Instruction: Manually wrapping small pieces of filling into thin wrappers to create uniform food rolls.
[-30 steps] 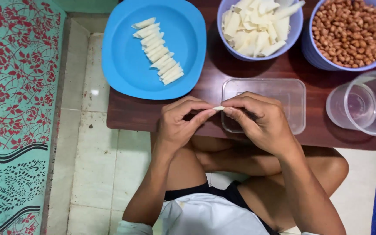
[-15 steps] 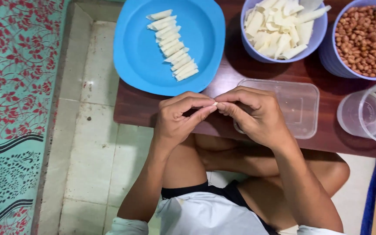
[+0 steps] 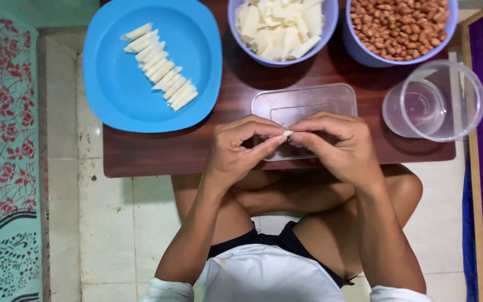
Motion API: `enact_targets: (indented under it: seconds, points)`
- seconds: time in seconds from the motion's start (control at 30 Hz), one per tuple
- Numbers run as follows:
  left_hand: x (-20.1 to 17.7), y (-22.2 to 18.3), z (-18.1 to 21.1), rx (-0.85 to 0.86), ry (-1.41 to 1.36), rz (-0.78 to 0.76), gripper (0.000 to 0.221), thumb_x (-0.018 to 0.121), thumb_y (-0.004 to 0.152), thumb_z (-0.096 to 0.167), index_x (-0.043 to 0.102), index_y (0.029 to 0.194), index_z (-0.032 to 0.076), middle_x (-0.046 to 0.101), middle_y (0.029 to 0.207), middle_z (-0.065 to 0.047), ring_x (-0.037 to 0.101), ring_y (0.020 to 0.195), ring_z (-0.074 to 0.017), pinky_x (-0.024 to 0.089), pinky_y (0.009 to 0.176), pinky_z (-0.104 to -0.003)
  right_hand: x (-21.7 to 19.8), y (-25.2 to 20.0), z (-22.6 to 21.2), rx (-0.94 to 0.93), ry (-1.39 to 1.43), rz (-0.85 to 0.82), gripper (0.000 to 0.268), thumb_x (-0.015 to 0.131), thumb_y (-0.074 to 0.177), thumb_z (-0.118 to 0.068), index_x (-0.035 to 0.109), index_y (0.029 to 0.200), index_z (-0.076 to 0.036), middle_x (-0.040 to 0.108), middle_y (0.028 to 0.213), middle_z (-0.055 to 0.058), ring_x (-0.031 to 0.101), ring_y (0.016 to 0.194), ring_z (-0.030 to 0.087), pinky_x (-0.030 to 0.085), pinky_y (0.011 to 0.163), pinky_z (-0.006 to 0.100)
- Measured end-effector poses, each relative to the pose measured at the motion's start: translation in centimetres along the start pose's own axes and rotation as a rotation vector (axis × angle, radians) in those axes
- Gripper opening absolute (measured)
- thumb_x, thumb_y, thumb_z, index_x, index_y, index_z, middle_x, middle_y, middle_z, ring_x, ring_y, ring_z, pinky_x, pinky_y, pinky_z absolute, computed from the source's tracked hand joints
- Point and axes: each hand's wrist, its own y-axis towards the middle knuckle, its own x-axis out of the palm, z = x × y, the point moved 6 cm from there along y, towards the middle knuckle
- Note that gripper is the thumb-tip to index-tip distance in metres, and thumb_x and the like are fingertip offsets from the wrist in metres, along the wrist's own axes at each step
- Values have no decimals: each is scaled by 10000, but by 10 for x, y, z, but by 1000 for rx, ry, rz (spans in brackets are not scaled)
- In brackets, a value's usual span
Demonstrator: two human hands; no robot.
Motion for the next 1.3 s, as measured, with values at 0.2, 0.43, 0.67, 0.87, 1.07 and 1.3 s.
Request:
enact_targets:
  seconds: [0.2,0.43,0.67,0.87,1.07,1.3]
  points:
    - [14,8,-10,-40,-12,-31,52,803,889,37,789,935,55,785,897,-85,737,783,-168,584,732,-307,-32,-22,30,106,83,117,108,730,933,63,733,1040,77,710,797,155,701,739,189,584,715,346]
    - [28,13,-21,-23,-21,-70,57,795,897,29,791,951,47,785,912,-93,735,785,-170,583,729,-303,-31,-24,43,118,138,190,65,748,917,73,741,981,65,722,784,151,717,692,178,596,661,303]
    - [33,13,-19,-28,-3,-83,60,791,899,30,792,958,40,783,931,-107,750,800,-208,592,749,-325,-25,-15,27,83,45,134,109,771,908,31,757,1012,61,713,811,158,703,748,205,578,681,352]
    - [32,12,-22,-22,37,-56,136,799,894,35,781,1029,35,774,941,-108,756,838,-231,598,780,-341,-24,-14,28,78,60,109,70,751,916,38,759,983,58,721,794,157,700,710,187,584,635,325]
    - [32,11,-25,-23,49,-49,174,796,894,29,770,1066,31,769,948,-115,756,861,-250,594,800,-361,-24,-13,27,59,30,106,66,751,920,31,763,984,44,715,785,153,686,703,194,571,606,336]
    - [27,12,-27,-46,40,-36,178,800,900,59,760,1072,38,761,934,-105,749,879,-235,586,809,-369,-26,-14,26,20,35,149,238,818,882,17,741,1102,62,710,911,175,672,794,215,597,689,325]
